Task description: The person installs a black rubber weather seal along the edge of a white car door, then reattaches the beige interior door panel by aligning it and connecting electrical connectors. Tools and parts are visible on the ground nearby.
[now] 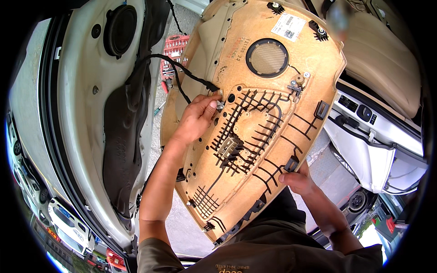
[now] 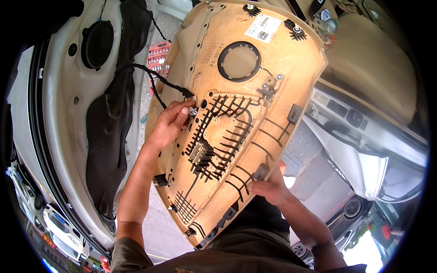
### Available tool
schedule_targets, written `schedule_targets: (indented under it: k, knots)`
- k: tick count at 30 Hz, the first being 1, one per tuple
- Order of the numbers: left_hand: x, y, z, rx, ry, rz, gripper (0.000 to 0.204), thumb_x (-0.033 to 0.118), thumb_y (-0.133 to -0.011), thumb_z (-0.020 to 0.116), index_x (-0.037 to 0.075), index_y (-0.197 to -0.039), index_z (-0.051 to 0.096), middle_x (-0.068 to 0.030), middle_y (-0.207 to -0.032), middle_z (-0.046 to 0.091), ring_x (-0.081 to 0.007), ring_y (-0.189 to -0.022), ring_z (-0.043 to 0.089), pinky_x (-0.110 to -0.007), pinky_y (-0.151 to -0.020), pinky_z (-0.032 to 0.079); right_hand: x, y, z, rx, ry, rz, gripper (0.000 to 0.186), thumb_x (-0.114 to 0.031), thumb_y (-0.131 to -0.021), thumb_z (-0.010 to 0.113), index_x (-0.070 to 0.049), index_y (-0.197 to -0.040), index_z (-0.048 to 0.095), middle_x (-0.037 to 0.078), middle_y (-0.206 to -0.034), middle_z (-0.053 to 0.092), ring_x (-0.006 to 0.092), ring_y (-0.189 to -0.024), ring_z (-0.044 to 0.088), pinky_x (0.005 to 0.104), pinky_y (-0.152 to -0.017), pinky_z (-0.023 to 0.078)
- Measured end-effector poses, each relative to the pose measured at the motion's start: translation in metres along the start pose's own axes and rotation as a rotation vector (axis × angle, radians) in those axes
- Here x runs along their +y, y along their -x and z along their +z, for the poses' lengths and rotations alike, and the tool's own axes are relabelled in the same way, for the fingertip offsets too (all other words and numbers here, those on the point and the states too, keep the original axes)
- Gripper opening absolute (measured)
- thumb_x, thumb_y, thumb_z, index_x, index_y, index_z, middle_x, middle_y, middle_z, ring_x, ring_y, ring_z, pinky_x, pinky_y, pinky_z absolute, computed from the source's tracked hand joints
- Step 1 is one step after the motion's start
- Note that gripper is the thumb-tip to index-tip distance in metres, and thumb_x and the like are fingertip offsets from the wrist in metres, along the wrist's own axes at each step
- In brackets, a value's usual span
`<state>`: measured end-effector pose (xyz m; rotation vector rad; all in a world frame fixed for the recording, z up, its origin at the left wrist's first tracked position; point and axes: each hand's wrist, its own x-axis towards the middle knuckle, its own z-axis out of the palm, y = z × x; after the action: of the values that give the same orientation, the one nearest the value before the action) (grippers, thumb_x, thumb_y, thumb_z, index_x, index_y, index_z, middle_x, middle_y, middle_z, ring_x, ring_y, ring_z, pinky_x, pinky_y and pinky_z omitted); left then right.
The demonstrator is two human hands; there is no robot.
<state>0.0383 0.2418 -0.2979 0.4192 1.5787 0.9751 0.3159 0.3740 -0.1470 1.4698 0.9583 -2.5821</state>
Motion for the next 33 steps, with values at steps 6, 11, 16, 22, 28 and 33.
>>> schedule_targets:
  k: [6, 11, 16, 22, 28, 33]
  knots:
    - [0.000, -0.001, 0.005, 0.069, -0.036, -0.167, 0.038, 0.027, -0.100, 0.069, -0.001, -0.126, 0.070, -0.0069, -0.103, 0.068, -0.0137, -0.086, 0.066, -0.027, -0.080, 0.053, 0.000, 0.002, 0.003, -0.003, 0.016, -0.030, 0.085, 0.002, -0.072, 0.070, 0.004, -0.149, 0.035, 0.015, -0.137, 0.058, 0.0263, -0.124, 0.059, 0.0394, -0.104, 0.047]
    - [-0.009, -0.001, -0.001, 0.025, 0.190, -0.175, 0.030, 0.020, -0.102, 0.065, -0.001, -0.121, 0.073, -0.0037, -0.105, 0.071, -0.0099, -0.089, 0.064, -0.027, -0.085, 0.052, -0.006, 0.003, 0.012, 0.029, 0.075, -0.004, 0.076, -0.001, -0.072, 0.066, 0.002, -0.144, 0.042, 0.008, -0.120, 0.062, 0.0157, -0.105, 0.060, 0.0309, -0.083, 0.050]
    - [-0.008, -0.005, -0.007, -0.043, 0.341, -0.280, 0.028, 0.018, -0.102, 0.064, 0.003, -0.124, 0.073, -0.0047, -0.111, 0.073, -0.0113, -0.091, 0.065, -0.029, -0.089, 0.053, -0.010, 0.005, 0.017, 0.050, 0.083, 0.007, 0.074, -0.002, -0.072, 0.066, 0.002, -0.142, 0.043, 0.007, -0.117, 0.063, 0.0152, -0.102, 0.061, 0.0298, -0.081, 0.050]
    - [0.002, 0.000, -0.010, -0.073, 0.375, -0.237, 0.034, 0.012, -0.103, 0.059, 0.005, -0.136, 0.065, -0.0063, -0.113, 0.071, -0.0130, -0.099, 0.064, -0.029, -0.093, 0.053, -0.012, 0.004, 0.023, 0.070, 0.065, -0.025, 0.075, -0.004, -0.071, 0.067, 0.002, -0.143, 0.043, 0.008, -0.118, 0.063, 0.0162, -0.103, 0.062, 0.0310, -0.084, 0.052]
    - [0.001, 0.003, -0.007, -0.128, 0.256, -0.108, 0.033, 0.010, -0.104, 0.059, 0.003, -0.136, 0.064, -0.0009, -0.111, 0.070, -0.0083, -0.096, 0.061, -0.025, -0.091, 0.051, -0.008, 0.005, 0.021, 0.101, 0.090, -0.019, 0.074, -0.002, -0.069, 0.066, 0.004, -0.140, 0.045, 0.009, -0.114, 0.065, 0.0165, -0.098, 0.063, 0.0312, -0.079, 0.053]
    - [-0.012, -0.002, -0.008, -0.122, 0.139, -0.146, 0.030, 0.013, -0.103, 0.062, 0.000, -0.130, 0.065, -0.0002, -0.111, 0.068, -0.0076, -0.093, 0.060, -0.024, -0.085, 0.050, -0.008, 0.005, 0.021, 0.139, 0.120, -0.003, 0.067, 0.000, -0.067, 0.064, 0.005, -0.133, 0.051, 0.009, -0.108, 0.066, 0.0160, -0.092, 0.064, 0.0296, -0.075, 0.052]
